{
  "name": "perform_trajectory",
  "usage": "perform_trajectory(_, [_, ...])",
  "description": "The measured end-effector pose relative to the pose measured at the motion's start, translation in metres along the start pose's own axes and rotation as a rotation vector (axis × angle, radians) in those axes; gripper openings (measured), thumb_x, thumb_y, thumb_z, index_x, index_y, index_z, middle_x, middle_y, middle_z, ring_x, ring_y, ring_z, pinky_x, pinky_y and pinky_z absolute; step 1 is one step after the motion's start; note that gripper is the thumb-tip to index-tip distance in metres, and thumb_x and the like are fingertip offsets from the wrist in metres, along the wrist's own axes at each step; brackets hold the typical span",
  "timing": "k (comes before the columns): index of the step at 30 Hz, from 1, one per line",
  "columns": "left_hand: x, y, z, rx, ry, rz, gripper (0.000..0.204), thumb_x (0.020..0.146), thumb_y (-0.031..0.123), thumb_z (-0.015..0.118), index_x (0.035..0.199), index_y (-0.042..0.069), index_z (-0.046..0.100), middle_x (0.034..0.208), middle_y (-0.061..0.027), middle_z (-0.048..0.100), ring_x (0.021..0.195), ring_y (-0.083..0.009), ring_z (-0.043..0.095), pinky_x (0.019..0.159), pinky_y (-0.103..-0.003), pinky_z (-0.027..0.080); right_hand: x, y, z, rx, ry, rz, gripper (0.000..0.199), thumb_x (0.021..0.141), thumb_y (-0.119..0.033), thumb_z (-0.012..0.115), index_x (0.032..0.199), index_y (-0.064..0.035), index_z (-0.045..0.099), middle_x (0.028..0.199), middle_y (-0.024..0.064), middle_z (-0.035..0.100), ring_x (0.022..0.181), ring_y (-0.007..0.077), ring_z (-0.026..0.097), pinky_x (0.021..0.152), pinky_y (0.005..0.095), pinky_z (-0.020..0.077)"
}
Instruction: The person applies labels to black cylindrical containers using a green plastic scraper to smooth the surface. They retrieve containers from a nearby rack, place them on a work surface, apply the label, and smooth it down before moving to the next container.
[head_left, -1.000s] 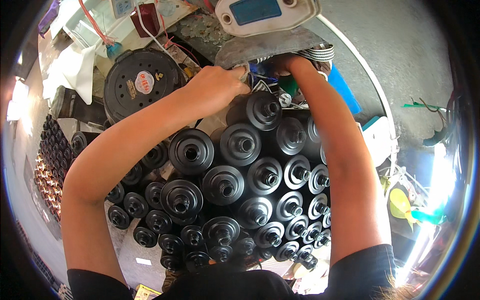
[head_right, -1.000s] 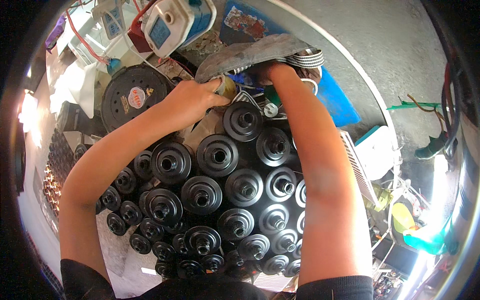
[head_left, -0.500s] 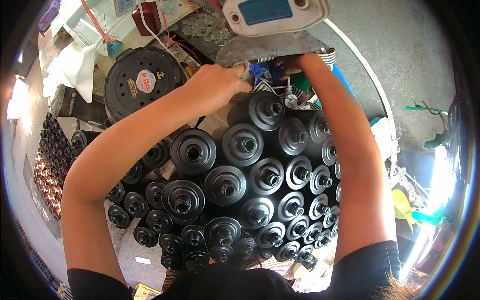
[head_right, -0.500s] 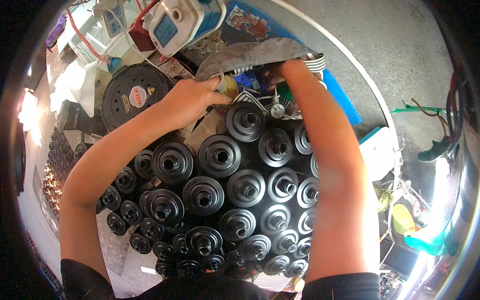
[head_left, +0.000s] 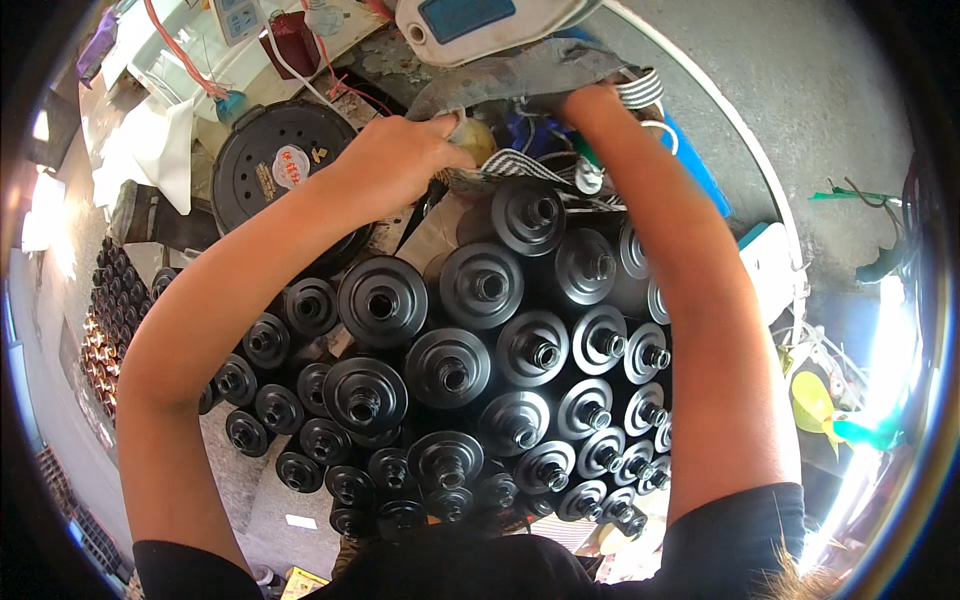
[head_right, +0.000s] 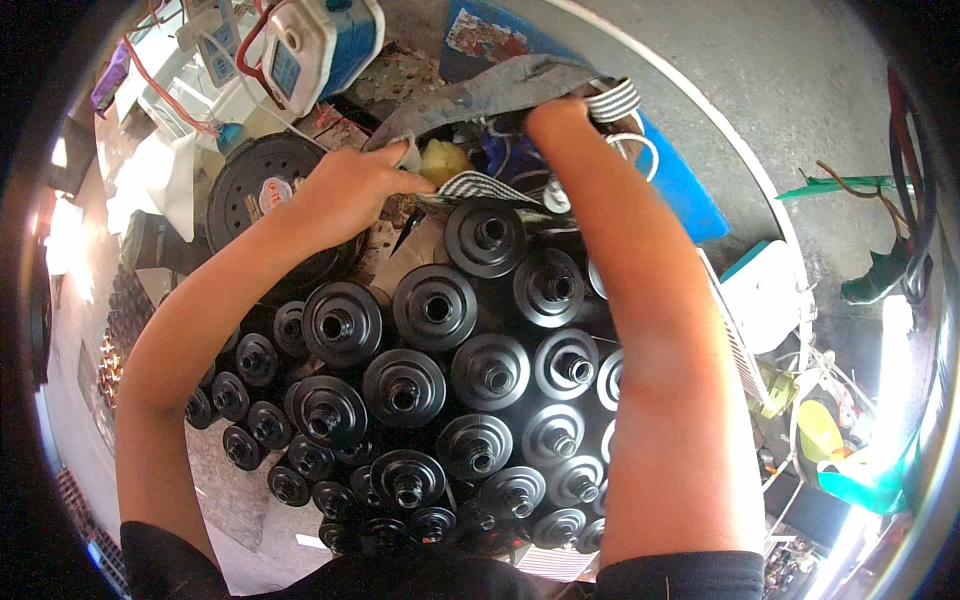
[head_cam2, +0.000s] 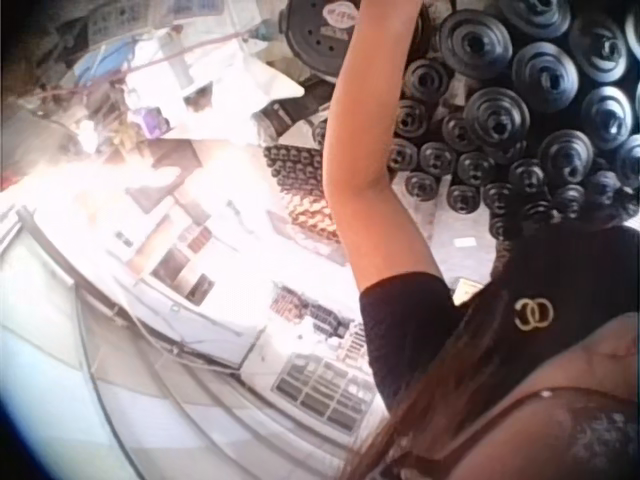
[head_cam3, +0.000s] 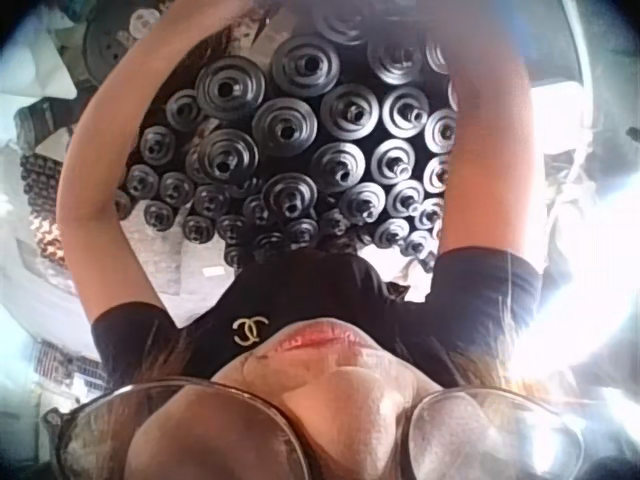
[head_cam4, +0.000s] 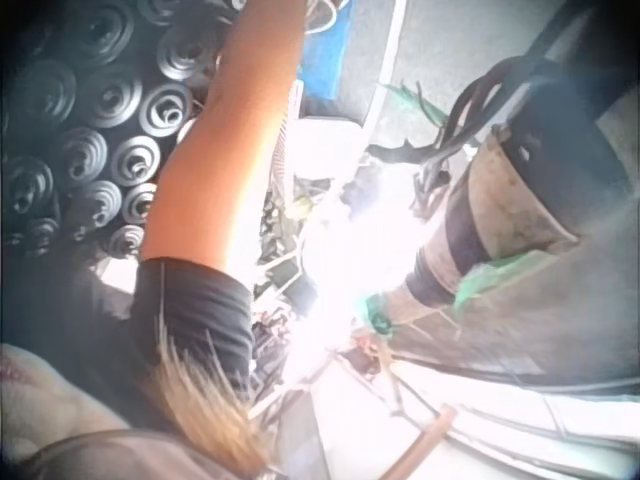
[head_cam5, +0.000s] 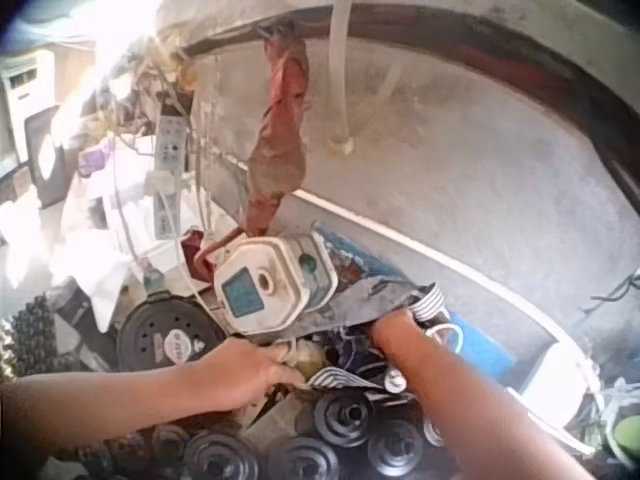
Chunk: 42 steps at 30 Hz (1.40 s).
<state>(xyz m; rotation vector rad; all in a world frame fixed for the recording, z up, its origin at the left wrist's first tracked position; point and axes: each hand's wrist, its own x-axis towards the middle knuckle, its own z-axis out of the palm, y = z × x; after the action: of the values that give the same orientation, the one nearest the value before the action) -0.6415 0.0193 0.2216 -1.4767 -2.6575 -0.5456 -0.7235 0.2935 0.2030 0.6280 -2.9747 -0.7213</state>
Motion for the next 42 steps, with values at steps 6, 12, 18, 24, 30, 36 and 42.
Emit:
perform_trajectory(6, [0.004, -0.001, -0.001, -0.047, 0.05, -0.007, 0.044, 0.071, -0.002, 0.058, 0.105, 0.023, 0.071, 0.126, -0.025, 0.053, 0.075, -0.0323, 0.066, 0.069, -0.036, 0.054, -0.015, 0.023, 0.017, -0.016, 0.037, 0.061, 0.038, 0.081, -0.02, 0.057, 0.117, -0.0085, 0.061, 0.12, 0.0183, 0.06, 0.114, 0.0338, 0.055, 0.097, 0.0415, 0.0423])
perform_trajectory(12, [-0.001, -0.001, 0.003, -0.104, 0.068, 0.004, 0.042, 0.069, -0.001, 0.059, 0.103, 0.022, 0.071, 0.122, -0.0236, 0.055, 0.073, -0.0313, 0.065, 0.065, -0.037, 0.054, -0.038, -0.021, -0.05, 0.148, -0.068, -0.121, 0.018, 0.074, -0.01, 0.059, 0.088, -0.0027, 0.069, 0.089, 0.0185, 0.068, 0.086, 0.036, 0.065, 0.075, 0.044, 0.0525])
perform_trajectory(18, [-0.002, 0.005, 0.003, -0.115, 0.131, 0.048, 0.039, 0.069, 0.0, 0.059, 0.101, 0.02, 0.07, 0.114, -0.019, 0.058, 0.07, -0.0325, 0.064, 0.062, -0.038, 0.053, 0.016, -0.063, -0.033, 0.448, -0.211, -0.024, 0.021, 0.08, -0.014, 0.057, 0.096, -0.0067, 0.068, 0.097, 0.0188, 0.065, 0.09, 0.0337, 0.064, 0.08, 0.0439, 0.0508])
perform_trajectory(24, [0.003, 0.014, 0.0, -0.064, 0.132, 0.058, 0.033, 0.067, 0.001, 0.06, 0.096, 0.016, 0.067, 0.112, -0.0152, 0.058, 0.071, -0.0311, 0.064, 0.061, -0.038, 0.053, 0.062, -0.057, 0.007, 0.62, 0.144, 0.111, 0.021, 0.082, -0.015, 0.058, 0.1, -0.0072, 0.067, 0.097, 0.0153, 0.066, 0.09, 0.0281, 0.065, 0.081, 0.0402, 0.0518])
perform_trajectory(30, [0.001, 0.009, -0.003, -0.126, 0.132, 0.018, 0.031, 0.071, 0.002, 0.057, 0.095, 0.015, 0.07, 0.11, -0.0137, 0.059, 0.077, -0.0328, 0.065, 0.065, -0.04, 0.053, 0.042, -0.04, -0.01, 1.513, 0.32, 0.0, 0.021, 0.085, -0.017, 0.06, 0.103, -0.0078, 0.065, 0.097, 0.0118, 0.067, 0.089, 0.0225, 0.065, 0.081, 0.0365, 0.0529])
perform_trajectory(36, [-0.01, -0.002, -0.003, -0.141, 0.12, -0.022, 0.04, 0.07, 0.0, 0.059, 0.103, 0.02, 0.069, 0.121, -0.0224, 0.055, 0.075, -0.0339, 0.064, 0.065, -0.038, 0.053, 0.003, -0.024, -0.051, 2.212, 0.113, -0.123, 0.022, 0.087, -0.018, 0.061, 0.107, -0.0083, 0.064, 0.097, 0.0083, 0.068, 0.088, 0.0169, 0.065, 0.081, 0.0328, 0.0539])
perform_trajectory(42, [-0.015, -0.005, -0.006, -0.127, 0.105, -0.048, 0.043, 0.07, -0.001, 0.058, 0.102, 0.023, 0.071, 0.122, -0.0287, 0.053, 0.074, -0.0362, 0.064, 0.066, -0.037, 0.053, 0.015, -0.015, -0.015, 1.671, 0.253, -0.257, 0.034, 0.087, -0.017, 0.062, 0.119, -0.0086, 0.058, 0.111, 0.0101, 0.064, 0.101, 0.0159, 0.061, 0.091, 0.0311, 0.0488])
